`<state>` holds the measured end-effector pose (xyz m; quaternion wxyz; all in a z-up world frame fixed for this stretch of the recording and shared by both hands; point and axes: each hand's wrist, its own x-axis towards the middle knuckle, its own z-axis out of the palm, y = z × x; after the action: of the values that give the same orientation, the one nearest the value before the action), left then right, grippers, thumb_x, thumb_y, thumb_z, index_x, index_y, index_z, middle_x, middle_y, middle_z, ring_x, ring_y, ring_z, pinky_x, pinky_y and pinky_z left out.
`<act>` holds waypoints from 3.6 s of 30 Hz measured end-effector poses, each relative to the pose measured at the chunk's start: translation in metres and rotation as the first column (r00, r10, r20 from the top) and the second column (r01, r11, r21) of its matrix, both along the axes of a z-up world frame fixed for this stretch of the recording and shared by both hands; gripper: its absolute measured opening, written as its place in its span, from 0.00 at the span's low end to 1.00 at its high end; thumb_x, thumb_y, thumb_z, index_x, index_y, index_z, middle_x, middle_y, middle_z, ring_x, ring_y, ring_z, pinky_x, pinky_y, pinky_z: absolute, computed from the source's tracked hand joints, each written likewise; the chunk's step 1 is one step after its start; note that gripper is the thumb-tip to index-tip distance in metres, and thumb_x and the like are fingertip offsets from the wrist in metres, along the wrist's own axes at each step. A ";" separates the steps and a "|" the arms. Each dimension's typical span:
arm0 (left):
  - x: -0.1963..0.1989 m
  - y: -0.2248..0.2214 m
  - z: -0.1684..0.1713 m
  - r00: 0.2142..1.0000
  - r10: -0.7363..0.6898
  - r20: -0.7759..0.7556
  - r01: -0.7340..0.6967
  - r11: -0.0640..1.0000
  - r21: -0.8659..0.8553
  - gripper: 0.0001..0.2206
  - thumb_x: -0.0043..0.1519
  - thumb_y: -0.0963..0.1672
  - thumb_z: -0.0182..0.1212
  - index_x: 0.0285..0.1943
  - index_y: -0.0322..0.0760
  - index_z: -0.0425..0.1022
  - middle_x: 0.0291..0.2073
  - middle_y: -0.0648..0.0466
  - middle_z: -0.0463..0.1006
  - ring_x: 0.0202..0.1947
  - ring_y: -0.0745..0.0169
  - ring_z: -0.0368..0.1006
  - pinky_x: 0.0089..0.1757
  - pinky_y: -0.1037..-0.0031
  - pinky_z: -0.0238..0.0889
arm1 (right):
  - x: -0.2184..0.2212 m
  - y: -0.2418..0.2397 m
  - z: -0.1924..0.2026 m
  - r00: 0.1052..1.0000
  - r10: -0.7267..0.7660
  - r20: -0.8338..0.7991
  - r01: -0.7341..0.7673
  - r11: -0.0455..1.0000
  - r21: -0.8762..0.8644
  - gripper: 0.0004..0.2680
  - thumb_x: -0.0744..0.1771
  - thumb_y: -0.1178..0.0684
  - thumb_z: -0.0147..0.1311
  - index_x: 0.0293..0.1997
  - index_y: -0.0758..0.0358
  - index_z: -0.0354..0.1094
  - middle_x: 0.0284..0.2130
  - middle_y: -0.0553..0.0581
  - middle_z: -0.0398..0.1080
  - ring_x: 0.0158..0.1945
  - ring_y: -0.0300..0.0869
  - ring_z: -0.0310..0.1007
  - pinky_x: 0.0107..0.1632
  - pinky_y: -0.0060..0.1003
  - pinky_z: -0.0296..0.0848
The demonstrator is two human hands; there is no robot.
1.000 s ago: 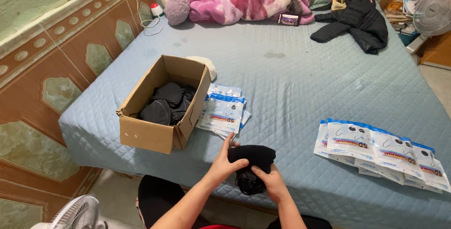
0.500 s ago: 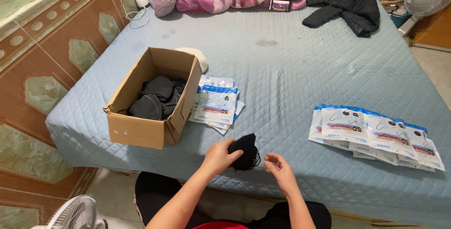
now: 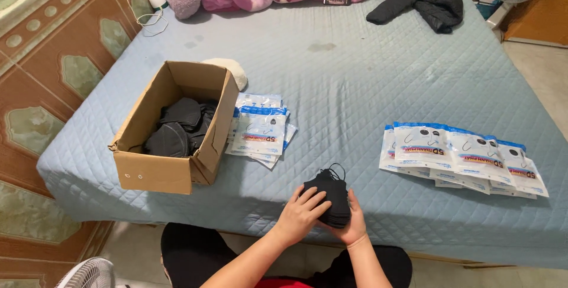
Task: Sorting and inspecting black face masks from a cardboard box onto a bed
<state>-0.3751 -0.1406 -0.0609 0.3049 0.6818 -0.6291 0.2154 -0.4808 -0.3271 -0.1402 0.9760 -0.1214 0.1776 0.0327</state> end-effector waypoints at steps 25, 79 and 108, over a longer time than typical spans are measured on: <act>0.057 -0.061 -0.052 0.901 0.381 -0.207 -0.374 0.925 0.072 0.14 0.51 0.46 0.75 0.43 0.44 0.77 0.36 0.56 0.79 0.39 0.49 0.71 0.44 0.60 0.60 | 0.024 -0.046 0.020 0.950 -0.066 -0.306 0.000 0.978 -0.211 0.18 0.67 0.53 0.48 0.65 0.69 0.62 0.60 0.72 0.67 0.64 0.64 0.65 0.63 0.77 0.62; 0.088 -0.076 -0.056 0.528 0.355 -0.772 -0.240 0.934 0.265 0.10 0.60 0.46 0.66 0.49 0.43 0.82 0.38 0.54 0.82 0.38 0.55 0.77 0.41 0.64 0.67 | 0.032 -0.097 -0.019 0.972 -0.103 -0.213 -0.012 0.879 -0.477 0.17 0.65 0.61 0.55 0.61 0.73 0.68 0.53 0.71 0.74 0.54 0.56 0.74 0.57 0.49 0.74; 0.133 -0.016 -0.057 -0.205 0.275 -0.939 -0.064 0.954 0.293 0.10 0.63 0.40 0.61 0.52 0.33 0.79 0.22 0.46 0.77 0.11 0.65 0.58 0.18 0.74 0.50 | 0.030 -0.081 0.028 0.928 -0.241 -0.282 0.156 0.943 -0.293 0.24 0.66 0.45 0.43 0.71 0.56 0.56 0.67 0.64 0.61 0.70 0.61 0.58 0.66 0.71 0.57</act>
<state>-0.2422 -0.1569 -0.1179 0.5958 0.6982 -0.0839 -0.3881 -0.4504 -0.4085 -0.1120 0.9083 -0.2255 0.3448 -0.0724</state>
